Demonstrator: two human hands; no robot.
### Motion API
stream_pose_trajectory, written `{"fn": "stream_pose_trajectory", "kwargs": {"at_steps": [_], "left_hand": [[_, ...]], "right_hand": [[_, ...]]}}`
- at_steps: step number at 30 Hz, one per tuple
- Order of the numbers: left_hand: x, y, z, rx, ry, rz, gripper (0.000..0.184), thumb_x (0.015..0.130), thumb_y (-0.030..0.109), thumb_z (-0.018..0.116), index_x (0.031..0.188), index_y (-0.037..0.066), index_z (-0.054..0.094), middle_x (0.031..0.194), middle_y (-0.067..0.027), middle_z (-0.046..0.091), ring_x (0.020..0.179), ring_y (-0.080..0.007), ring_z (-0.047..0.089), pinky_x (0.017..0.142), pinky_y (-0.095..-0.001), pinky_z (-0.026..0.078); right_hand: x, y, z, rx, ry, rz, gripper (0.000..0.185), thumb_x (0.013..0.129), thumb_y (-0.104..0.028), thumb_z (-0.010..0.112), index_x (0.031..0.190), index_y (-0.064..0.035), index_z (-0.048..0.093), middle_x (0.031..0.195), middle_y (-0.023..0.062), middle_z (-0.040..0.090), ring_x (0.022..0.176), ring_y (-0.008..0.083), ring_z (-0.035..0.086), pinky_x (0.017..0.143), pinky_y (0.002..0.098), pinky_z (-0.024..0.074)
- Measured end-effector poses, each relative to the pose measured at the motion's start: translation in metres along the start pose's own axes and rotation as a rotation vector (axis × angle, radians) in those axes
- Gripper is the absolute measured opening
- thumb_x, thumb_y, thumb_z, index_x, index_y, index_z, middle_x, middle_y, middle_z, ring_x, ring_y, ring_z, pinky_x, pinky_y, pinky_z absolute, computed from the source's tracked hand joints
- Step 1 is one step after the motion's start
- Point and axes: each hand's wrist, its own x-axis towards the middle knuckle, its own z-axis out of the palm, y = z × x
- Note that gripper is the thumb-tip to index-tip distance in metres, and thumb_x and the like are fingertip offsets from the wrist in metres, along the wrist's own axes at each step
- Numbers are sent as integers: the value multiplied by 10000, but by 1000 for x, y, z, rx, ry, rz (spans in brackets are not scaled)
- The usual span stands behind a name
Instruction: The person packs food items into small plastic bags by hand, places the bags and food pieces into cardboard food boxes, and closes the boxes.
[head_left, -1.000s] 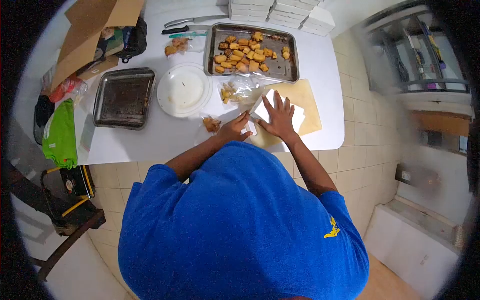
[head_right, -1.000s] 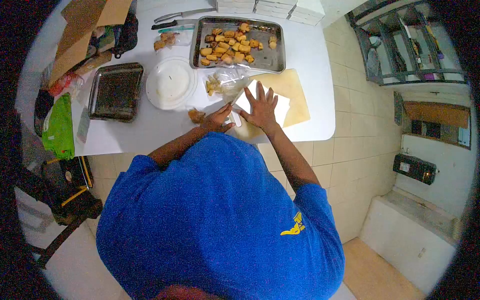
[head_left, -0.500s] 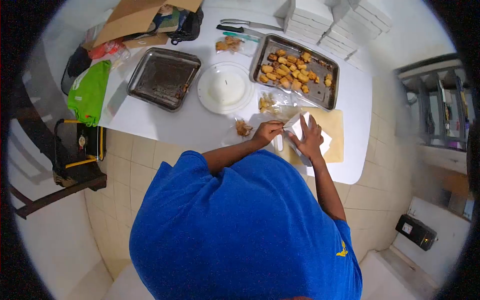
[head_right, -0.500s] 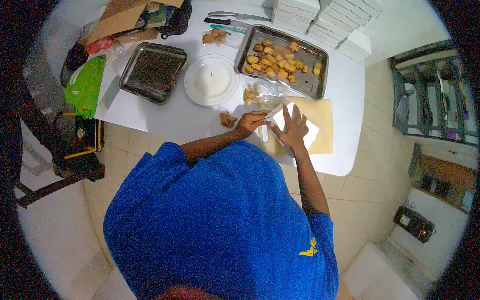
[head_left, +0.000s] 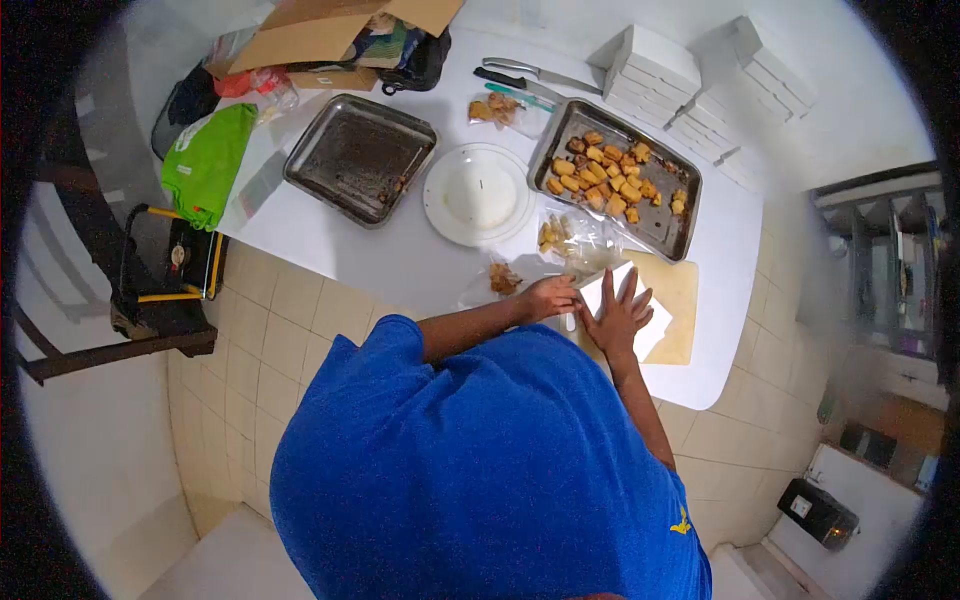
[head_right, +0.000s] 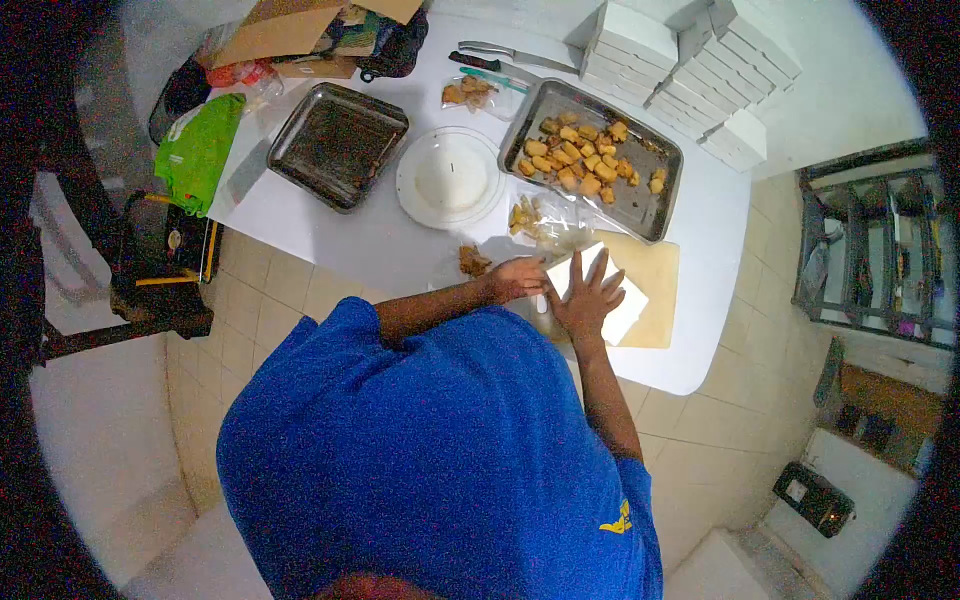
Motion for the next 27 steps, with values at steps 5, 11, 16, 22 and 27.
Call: {"fn": "stream_pose_trajectory", "kwargs": {"at_steps": [5,11,16,22,27], "left_hand": [[9,28,54,218,193,-279,574,820,242,678,1233,-10,368,843,-81,586,769,-156,609,669,-290,504],[1,56,55,421,170,-250,405,808,201,686,1147,30,545,975,-50,603,902,-133,577,750,-257,484],[7,152,62,143,283,-27,400,897,216,534,1243,38,445,1148,-87,558,1076,-205,543,949,-362,421],[155,298,32,64,331,422,187,874,185,587,999,50,551,1065,-81,582,960,-197,578,819,-336,530],[267,374,37,13,473,477,317,883,205,584,1113,5,494,1097,-168,567,1027,-275,562,890,-371,511]], "right_hand": [[1,10,-8,65,-96,-66,997,653,-649,642,1436,-200,217,1488,223,17,1262,609,61,911,728,187],[-34,84,-52,752,349,-18,662,797,-362,633,1358,-118,380,1444,170,248,1317,343,253,1037,484,262],[-92,142,-15,1240,520,432,526,892,-353,500,1339,-99,387,1383,92,372,1216,273,408,1004,413,322],[-105,151,51,1214,436,634,404,918,-271,516,1263,-70,456,1347,107,396,1169,237,437,974,382,368],[-78,136,36,655,359,377,668,752,-386,701,1278,-63,445,1373,208,336,1230,353,377,1016,431,314]]}}
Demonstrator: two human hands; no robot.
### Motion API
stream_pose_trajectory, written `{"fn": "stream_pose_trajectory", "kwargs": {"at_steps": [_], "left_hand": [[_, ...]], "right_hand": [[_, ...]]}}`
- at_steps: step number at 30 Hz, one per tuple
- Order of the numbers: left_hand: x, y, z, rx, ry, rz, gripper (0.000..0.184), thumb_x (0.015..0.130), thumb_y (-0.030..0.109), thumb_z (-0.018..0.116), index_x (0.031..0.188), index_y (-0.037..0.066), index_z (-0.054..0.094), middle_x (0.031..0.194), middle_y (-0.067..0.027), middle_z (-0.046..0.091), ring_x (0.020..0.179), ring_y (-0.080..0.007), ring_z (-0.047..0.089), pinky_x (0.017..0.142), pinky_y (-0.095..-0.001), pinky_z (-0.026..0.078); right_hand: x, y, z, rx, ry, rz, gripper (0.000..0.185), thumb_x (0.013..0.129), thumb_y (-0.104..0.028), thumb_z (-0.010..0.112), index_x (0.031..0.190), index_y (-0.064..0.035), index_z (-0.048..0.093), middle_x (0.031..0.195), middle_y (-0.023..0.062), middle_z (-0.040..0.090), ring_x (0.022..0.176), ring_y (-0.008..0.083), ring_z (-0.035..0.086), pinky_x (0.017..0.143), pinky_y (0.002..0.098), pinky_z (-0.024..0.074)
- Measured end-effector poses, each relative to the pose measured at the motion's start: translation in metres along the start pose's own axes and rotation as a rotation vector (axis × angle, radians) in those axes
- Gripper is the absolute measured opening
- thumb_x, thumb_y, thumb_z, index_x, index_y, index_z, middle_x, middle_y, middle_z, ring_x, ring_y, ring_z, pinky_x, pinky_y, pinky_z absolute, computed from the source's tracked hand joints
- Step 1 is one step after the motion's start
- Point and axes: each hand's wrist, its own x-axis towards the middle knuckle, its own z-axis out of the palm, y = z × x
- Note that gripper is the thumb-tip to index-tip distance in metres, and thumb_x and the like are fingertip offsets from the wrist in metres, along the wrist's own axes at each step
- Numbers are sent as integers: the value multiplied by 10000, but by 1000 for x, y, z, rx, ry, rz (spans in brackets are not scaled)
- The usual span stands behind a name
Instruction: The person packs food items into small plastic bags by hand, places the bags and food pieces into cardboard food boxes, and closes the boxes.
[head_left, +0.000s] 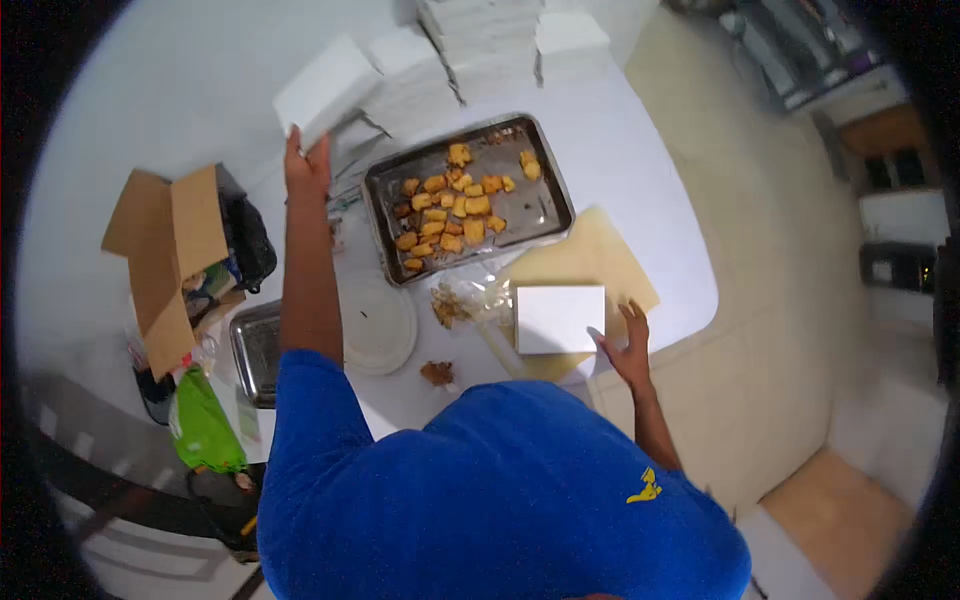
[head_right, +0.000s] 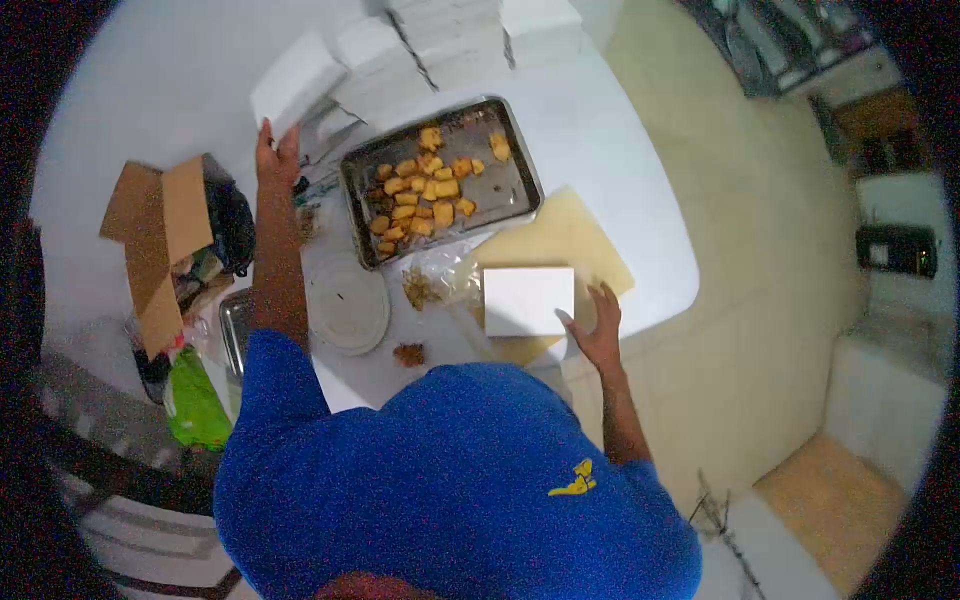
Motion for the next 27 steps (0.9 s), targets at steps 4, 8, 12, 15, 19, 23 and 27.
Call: {"fn": "stream_pose_trajectory", "kwargs": {"at_steps": [4,8,12,15,19,23,27], "left_hand": [[63,-21,7,276,28,-42,487,881,330,578,1221,21,417,1174,-212,485,1032,-296,527,871,-368,503],[50,-23,40,606,196,-135,568,845,474,561,1270,130,406,1262,-165,406,1074,-285,459,892,-425,435],[37,-25,57,951,89,-177,709,828,630,446,1357,169,342,1370,-74,340,1210,-295,341,965,-487,309],[46,-21,58,1108,-113,-156,751,835,636,424,1375,125,323,1398,-102,323,1222,-284,340,955,-488,317],[88,-35,36,1165,-219,-36,794,814,661,447,1371,105,336,1358,-125,384,1194,-289,391,923,-484,347],[65,-70,11,1006,-147,512,513,892,439,487,1159,3,534,1117,-152,571,963,-264,552,861,-361,422],[-139,-99,19,1131,-270,652,299,884,264,576,1066,27,571,970,-126,618,891,-215,583,758,-319,462]], "right_hand": [[33,-38,-7,-232,-379,-60,1040,509,-433,825,1383,-165,328,1450,219,179,1319,400,205,1047,518,212],[58,-49,-8,-386,-550,-130,1177,438,-416,856,1423,-256,233,1479,212,86,1349,421,110,1030,611,149],[71,-63,-6,-408,-740,-299,1136,478,-377,851,1422,-302,224,1485,189,90,1359,410,100,1012,640,157],[71,-70,0,-456,-700,-358,1147,498,-390,850,1432,-299,191,1488,179,103,1332,422,178,953,631,269],[65,-85,3,-504,-656,-263,1155,474,-339,858,1427,-291,208,1457,188,173,1290,414,244,915,596,319],[41,-80,15,-487,-513,-110,1163,448,-347,851,1424,-284,221,1418,205,219,1254,428,269,876,577,351],[29,-79,16,-484,-477,128,1143,464,-494,807,1424,-271,227,1409,215,230,1255,440,255,888,596,346]]}}
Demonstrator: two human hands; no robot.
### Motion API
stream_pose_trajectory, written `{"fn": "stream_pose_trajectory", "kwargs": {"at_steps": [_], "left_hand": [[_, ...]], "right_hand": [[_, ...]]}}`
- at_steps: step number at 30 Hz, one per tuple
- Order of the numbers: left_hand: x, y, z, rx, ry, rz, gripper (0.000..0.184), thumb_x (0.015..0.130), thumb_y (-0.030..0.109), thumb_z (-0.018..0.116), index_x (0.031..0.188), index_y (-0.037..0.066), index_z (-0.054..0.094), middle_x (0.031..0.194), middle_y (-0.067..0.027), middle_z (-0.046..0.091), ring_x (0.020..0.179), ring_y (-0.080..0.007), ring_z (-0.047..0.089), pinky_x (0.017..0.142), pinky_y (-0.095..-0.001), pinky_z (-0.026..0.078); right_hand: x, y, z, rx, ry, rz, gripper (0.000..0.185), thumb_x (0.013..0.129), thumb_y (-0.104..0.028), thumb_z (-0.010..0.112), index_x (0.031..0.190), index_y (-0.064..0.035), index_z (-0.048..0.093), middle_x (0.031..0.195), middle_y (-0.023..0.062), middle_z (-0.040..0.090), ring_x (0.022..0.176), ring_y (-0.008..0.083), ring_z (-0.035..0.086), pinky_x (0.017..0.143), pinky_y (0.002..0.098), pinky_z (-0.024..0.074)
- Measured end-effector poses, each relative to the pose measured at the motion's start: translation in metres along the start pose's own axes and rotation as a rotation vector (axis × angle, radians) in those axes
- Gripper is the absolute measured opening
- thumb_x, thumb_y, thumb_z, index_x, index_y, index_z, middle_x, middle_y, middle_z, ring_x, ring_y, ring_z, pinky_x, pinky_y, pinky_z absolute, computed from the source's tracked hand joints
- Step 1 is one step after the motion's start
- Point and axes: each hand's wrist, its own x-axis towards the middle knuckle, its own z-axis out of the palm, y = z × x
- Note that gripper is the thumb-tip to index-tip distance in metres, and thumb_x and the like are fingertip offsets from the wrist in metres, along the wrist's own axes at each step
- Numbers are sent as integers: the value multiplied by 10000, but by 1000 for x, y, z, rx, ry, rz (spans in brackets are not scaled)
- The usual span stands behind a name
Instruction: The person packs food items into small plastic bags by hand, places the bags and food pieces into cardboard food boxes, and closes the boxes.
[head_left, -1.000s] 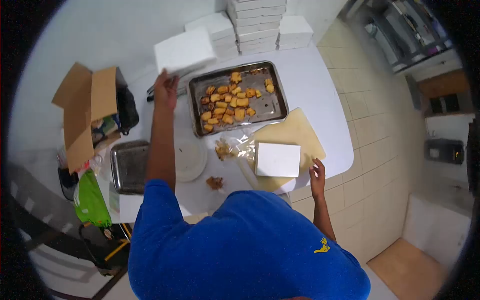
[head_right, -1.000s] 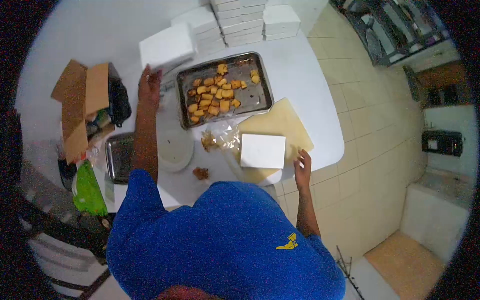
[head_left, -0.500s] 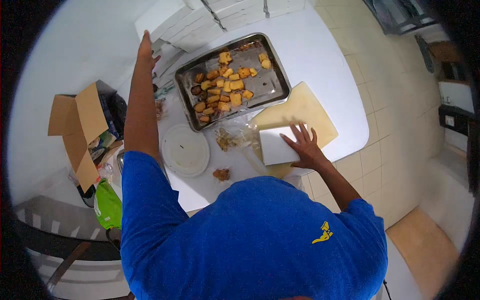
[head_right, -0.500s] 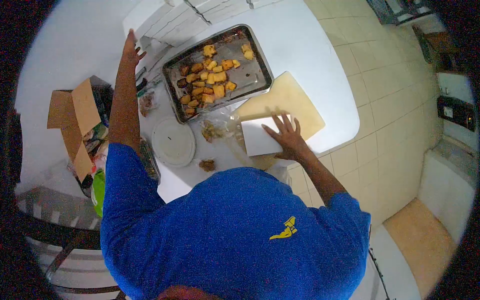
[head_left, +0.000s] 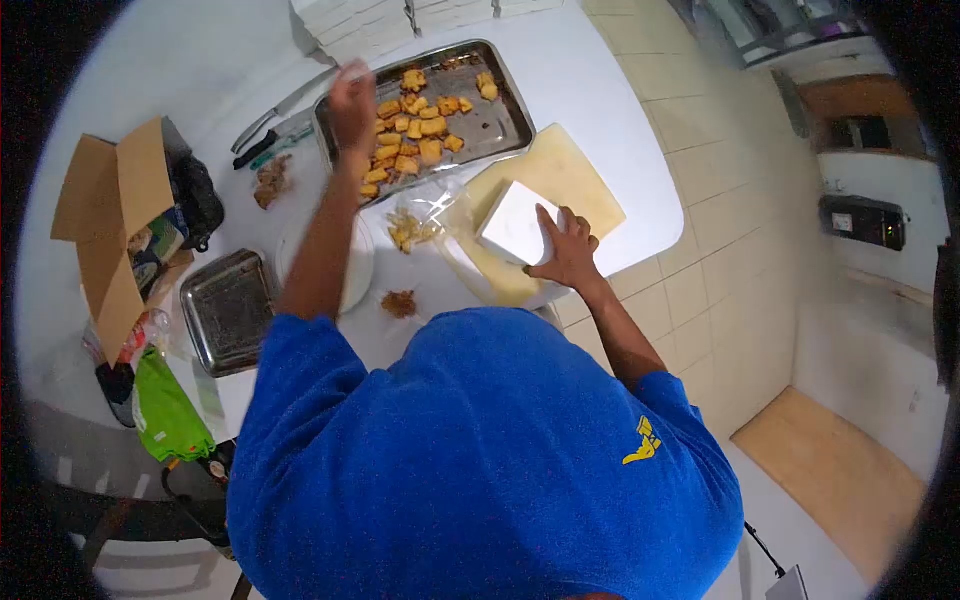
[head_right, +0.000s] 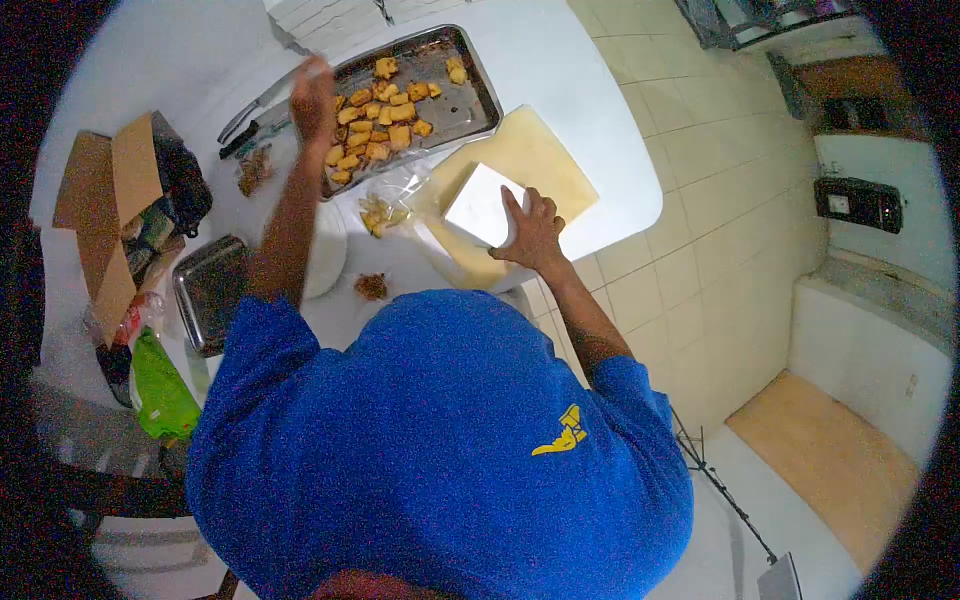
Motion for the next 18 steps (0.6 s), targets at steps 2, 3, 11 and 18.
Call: {"fn": "stream_pose_trajectory", "kwargs": {"at_steps": [2,3,11,18], "left_hand": [[-89,-9,18,-284,-98,-32,265,880,273,587,1040,61,584,911,-61,617,801,-165,579,732,-301,457],[-134,-21,27,-347,-214,-99,226,871,229,603,1012,52,590,914,-50,612,798,-131,569,725,-284,454],[-271,22,13,-235,-898,20,405,809,137,580,1210,153,526,793,-97,628,693,-239,613,647,-353,500],[-277,27,10,25,-814,300,568,818,188,549,1358,248,386,821,-106,624,748,-287,608,669,-408,500]], "right_hand": [[3,6,1,64,-45,57,1133,472,-576,769,1421,-255,241,1393,217,264,1239,456,280,915,597,337],[5,9,-2,96,-70,83,1132,476,-617,750,1420,-247,248,1385,218,281,1231,464,293,928,597,333],[6,18,-24,701,-204,-84,1126,605,-589,711,1394,40,211,1366,248,367,1269,328,372,1027,377,331],[12,26,-13,761,-285,-44,1130,662,-567,685,1408,64,117,1414,263,268,1302,329,305,1044,381,284]]}}
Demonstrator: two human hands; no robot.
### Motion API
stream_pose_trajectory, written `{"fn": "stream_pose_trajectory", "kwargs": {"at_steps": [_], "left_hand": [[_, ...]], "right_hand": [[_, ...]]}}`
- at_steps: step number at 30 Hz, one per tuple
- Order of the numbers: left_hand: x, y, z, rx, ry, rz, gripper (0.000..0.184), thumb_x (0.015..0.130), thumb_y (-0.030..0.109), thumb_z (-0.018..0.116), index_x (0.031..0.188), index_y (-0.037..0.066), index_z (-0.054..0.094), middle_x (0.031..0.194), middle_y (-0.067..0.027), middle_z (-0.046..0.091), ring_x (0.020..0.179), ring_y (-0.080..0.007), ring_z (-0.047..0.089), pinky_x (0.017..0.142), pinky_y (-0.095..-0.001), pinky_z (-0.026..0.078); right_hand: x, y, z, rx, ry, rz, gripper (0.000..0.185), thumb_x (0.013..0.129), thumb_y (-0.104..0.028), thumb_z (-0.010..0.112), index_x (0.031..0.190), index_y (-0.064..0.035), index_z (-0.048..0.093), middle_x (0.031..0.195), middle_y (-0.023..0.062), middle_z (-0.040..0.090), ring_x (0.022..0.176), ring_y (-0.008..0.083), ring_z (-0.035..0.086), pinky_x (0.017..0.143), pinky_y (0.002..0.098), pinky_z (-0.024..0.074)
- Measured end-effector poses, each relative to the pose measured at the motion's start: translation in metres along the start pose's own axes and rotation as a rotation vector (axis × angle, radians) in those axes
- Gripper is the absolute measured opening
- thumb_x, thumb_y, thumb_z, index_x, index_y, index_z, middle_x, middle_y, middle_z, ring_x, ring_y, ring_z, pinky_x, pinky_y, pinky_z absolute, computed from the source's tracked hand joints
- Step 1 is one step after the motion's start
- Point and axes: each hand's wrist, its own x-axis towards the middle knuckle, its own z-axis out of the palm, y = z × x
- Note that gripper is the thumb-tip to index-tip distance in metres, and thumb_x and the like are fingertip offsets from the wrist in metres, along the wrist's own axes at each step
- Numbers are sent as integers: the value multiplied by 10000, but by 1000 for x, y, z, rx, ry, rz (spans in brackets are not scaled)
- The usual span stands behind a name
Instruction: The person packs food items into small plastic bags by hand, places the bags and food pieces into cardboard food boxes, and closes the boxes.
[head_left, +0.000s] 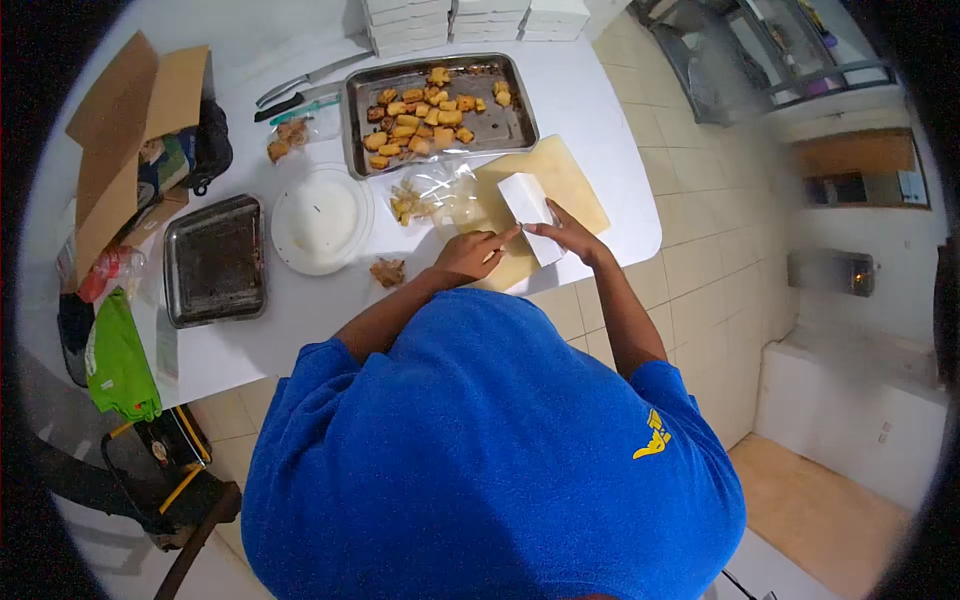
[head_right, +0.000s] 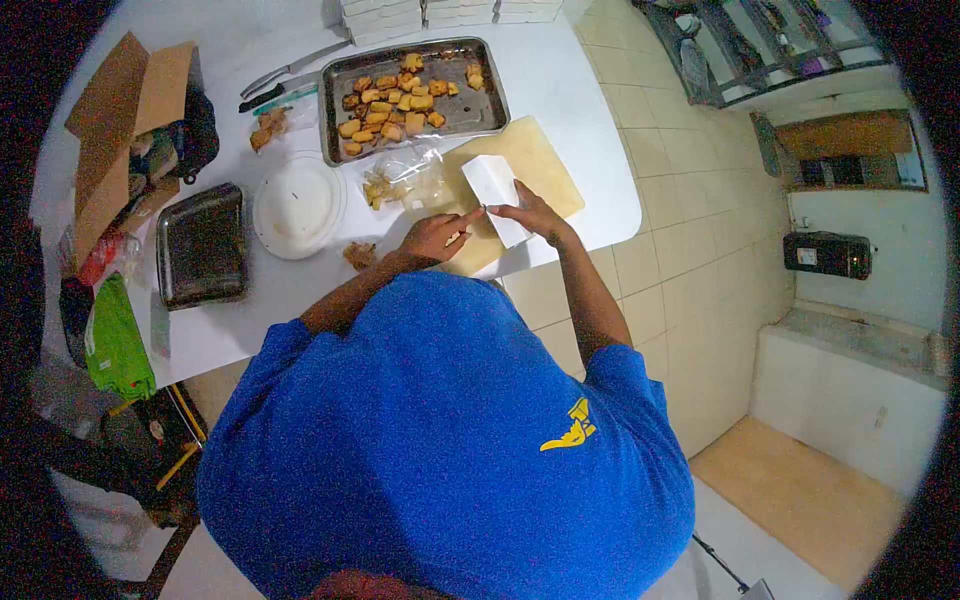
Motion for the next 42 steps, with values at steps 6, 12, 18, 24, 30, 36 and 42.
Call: {"fn": "stream_pose_trajectory", "kwargs": {"at_steps": [6,12,18,24,30,36,42], "left_hand": [[-3,9,2,171,-196,-164,626,806,211,523,1388,294,309,768,-139,629,674,-319,619,627,-448,509],[-22,-4,14,219,-333,-372,554,808,247,497,1348,225,374,803,-182,631,757,-348,623,691,-482,502],[-23,5,7,215,-313,-418,496,811,251,491,1297,164,444,873,-177,633,789,-351,619,713,-479,497],[-25,10,2,178,-283,-491,470,805,233,508,1267,163,464,893,-169,636,804,-361,615,729,-478,494],[-56,-9,-11,132,-90,-584,377,804,231,531,1173,153,545,908,-155,645,809,-349,618,731,-463,490],[-150,-25,-37,177,352,-599,286,805,188,600,1077,100,599,988,-118,633,906,-308,594,805,-391,475],[-228,-18,-37,567,312,-860,528,755,303,694,1193,75,507,1108,-130,537,1097,-284,478,881,-364,423]], "right_hand": [[-1,5,-3,-62,15,-46,1109,682,-574,657,1405,71,119,1402,263,290,1301,316,307,1042,362,279],[2,24,-31,147,-59,-74,957,741,-603,570,1375,46,265,1406,214,311,1303,279,308,1069,325,228],[-19,7,-64,384,-27,44,900,804,-641,501,1367,30,297,1324,209,422,1177,311,460,959,429,409],[-17,26,-96,392,137,35,785,824,-621,498,1339,-39,389,1242,152,513,1107,252,513,894,405,456],[8,79,-123,-356,871,-211,359,793,-248,643,1087,-45,602,897,114,676,876,247,637,776,346,484],[-30,12,-86,-622,1343,-754,181,796,-117,645,972,-78,650,930,105,645,816,246,627,699,338,497],[-38,2,-64,-282,875,-571,183,798,-164,666,938,-46,658,935,111,648,763,234,640,650,322,504]]}}
